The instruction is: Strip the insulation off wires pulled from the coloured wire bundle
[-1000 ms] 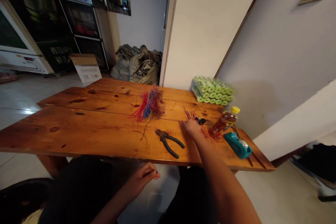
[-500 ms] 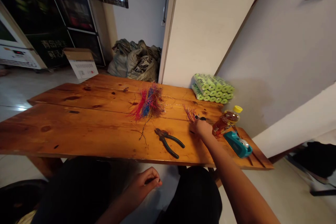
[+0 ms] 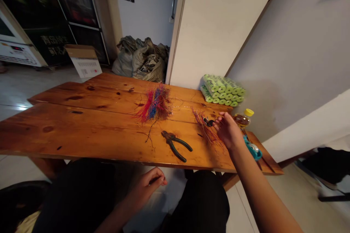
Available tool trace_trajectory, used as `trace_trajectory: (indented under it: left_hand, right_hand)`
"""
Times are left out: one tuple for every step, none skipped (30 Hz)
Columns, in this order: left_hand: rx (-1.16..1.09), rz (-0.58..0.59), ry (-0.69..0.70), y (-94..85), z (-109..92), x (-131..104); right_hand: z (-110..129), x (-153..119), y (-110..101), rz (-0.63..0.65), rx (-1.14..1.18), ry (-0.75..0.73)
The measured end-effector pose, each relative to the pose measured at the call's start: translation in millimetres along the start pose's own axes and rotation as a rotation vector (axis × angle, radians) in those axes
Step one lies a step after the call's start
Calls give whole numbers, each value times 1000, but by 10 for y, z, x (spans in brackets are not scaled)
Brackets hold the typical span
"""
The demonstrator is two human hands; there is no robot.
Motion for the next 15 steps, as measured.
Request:
trace_trajectory:
  left_hand:
    - [-10,-5,6,2,19,4]
    - [-21,-11,10,3,37,7]
    - [-29,-18,12,4,52,8]
    - [-35,-26,12,4,63,9]
    - [-38,-35,11,6,69,10]
    - [-40,-39,9,10,73,12]
    - [-42,-40,7,16,75,15]
    - [-43,-35,7,25,77,19]
    - [-41,-28,10,35,80,26]
    - [-38,-23,11,44,88,35]
    - [-33,-19,8,52,100,45]
    - [-27,-21,3,55,117,57]
    - [-19,-27,-5,54,137,68]
    - [-12,-28,-13,51,159,80]
    - [-7,-24,-19,46,179,90]
  right_hand:
    - [84,-64,11,0,134,-31]
    - [166,-131,29,9,271,-61]
    - [240,-195,56,31,386,-82]
    - [304,-251,94,68,470,-85]
    - [355,-294,147,120,520,-71]
    - [393,-316,215,179,557,-44]
    - [420,-314,299,237,588,-15]
    - [442,-283,399,282,617,0]
    - [463,-222,516,311,637,-9]
    - [483,-132,649,324,639,-36]
    - [506,-16,795,310,601,-86]
    - [529,118,951,285,488,-130]
    - [548,262,1109,252,281,-149]
    - [563,410,1257,222,-22,-141]
    - [570,552,1383,218,-375,-107]
Point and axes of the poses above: each hand's wrist, its own x-axis towards the middle knuckle, its own y-axis out of the palm, z = x × y, the point moved 2 cm from there along x, towards the middle knuckle, and after that the axes turned 7 degrees about z, right-handed, at the moved point
